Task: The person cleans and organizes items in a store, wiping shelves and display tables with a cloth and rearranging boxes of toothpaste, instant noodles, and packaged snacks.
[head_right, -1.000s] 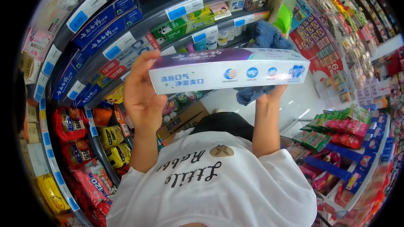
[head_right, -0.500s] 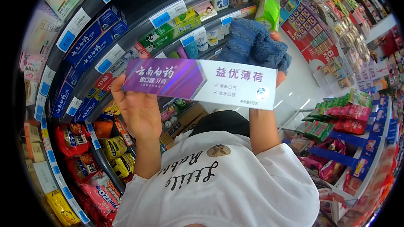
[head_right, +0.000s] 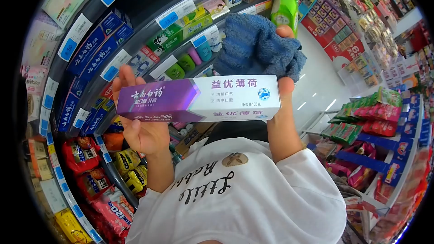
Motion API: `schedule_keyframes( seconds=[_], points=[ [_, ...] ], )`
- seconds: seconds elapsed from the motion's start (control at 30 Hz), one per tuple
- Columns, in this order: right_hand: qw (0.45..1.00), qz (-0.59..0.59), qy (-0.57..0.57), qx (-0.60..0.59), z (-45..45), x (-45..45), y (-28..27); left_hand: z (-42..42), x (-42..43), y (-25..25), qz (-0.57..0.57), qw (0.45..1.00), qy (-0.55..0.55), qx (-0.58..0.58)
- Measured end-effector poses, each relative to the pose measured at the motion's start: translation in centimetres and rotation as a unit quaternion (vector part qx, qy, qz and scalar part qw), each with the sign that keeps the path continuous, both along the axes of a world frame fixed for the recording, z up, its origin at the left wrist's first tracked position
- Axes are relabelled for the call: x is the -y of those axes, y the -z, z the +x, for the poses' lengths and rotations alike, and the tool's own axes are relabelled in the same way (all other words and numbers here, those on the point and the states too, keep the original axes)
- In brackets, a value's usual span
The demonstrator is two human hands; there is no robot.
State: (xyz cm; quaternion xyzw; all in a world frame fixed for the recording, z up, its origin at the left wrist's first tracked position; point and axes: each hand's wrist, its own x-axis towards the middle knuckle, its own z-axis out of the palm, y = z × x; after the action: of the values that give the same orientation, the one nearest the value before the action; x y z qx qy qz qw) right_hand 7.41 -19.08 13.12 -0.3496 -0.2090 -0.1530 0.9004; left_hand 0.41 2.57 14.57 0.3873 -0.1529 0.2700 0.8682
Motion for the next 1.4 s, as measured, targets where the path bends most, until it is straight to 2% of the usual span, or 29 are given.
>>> schedule_keyframes(
  seconds=[0.13, 0.3, 0.4, 0.43, 0.53, 0.57, 0.67, 0.73, 0.77, 0.97, 1.07, 1.1, 1.13, 1.2, 1.23, 1.33, 1.4],
  points=[
    [1.0, 0.013, 0.024, 0.008, 0.1, -0.2, 0.0, -0.2, -0.4, 0.0, -0.006, 1.0, 0.023, 0.0],
    [0.999, 0.003, 0.035, -0.002, 1.2, 0.7, 1.3, 0.2, -0.9, 0.2, 0.086, 0.994, 0.018, 0.065],
    [0.965, 0.077, -0.143, 0.208, 2.9, 0.4, 2.1, 0.1, -0.8, -0.1, 0.084, 0.993, 0.032, 0.079],
    [0.965, 0.081, -0.146, 0.2, 2.8, 0.4, 1.9, 0.1, -0.8, -0.1, 0.086, 0.992, 0.037, 0.085],
    [0.994, -0.03, 0.039, 0.093, 3.4, 1.0, 3.9, 0.2, -0.7, -0.2, 0.1, 0.99, 0.026, 0.092],
    [0.996, -0.05, 0.058, 0.054, 3.3, 0.9, 3.6, 0.2, -0.6, -0.4, 0.109, 0.99, 0.016, 0.092],
    [0.997, -0.042, 0.049, -0.053, 2.1, -0.1, 2.6, 0.2, -0.4, -0.8, 0.157, 0.981, -0.004, 0.113],
    [0.995, 0.012, 0.014, -0.101, 2.0, -0.5, 3.2, 0.2, -0.3, -0.8, 0.187, 0.974, -0.007, 0.126],
    [0.995, 0.01, -0.01, -0.095, 2.1, -0.4, 3.5, 0.2, -0.1, -0.8, 0.187, 0.973, -0.011, 0.135],
    [0.994, 0.019, 0.023, -0.103, 1.7, -0.3, 3.1, 0.2, 0.3, -0.4, 0.194, 0.973, -0.039, 0.119],
    [0.995, 0.045, -0.036, -0.076, 1.6, 0.8, 2.6, 0.2, -0.5, 0.7, 0.231, 0.965, -0.084, 0.09],
    [0.997, 0.031, -0.014, -0.074, 1.4, 0.8, 1.9, 0.0, -0.9, 0.8, 0.252, 0.962, -0.085, 0.062],
    [0.997, 0.018, 0.01, -0.072, 0.9, 0.7, 0.9, -0.5, -1.1, 1.5, 0.22, 0.974, -0.059, -0.012],
    [0.996, -0.036, 0.058, -0.062, 0.0, 0.8, 0.0, -0.3, -1.5, 2.2, 0.211, 0.974, -0.026, -0.071],
    [0.993, -0.074, 0.081, -0.052, -0.4, 0.8, -0.3, -0.3, -1.6, 2.7, 0.242, 0.966, -0.022, -0.091],
    [0.992, -0.087, 0.089, -0.002, -0.3, 0.5, -0.6, -0.4, -1.3, 4.3, 0.296, 0.945, 0.013, -0.142],
    [0.996, -0.058, 0.064, -0.006, -0.3, 0.3, -0.9, -0.4, -1.7, 4.8, 0.502, 0.856, -0.018, -0.122]
  ],
)
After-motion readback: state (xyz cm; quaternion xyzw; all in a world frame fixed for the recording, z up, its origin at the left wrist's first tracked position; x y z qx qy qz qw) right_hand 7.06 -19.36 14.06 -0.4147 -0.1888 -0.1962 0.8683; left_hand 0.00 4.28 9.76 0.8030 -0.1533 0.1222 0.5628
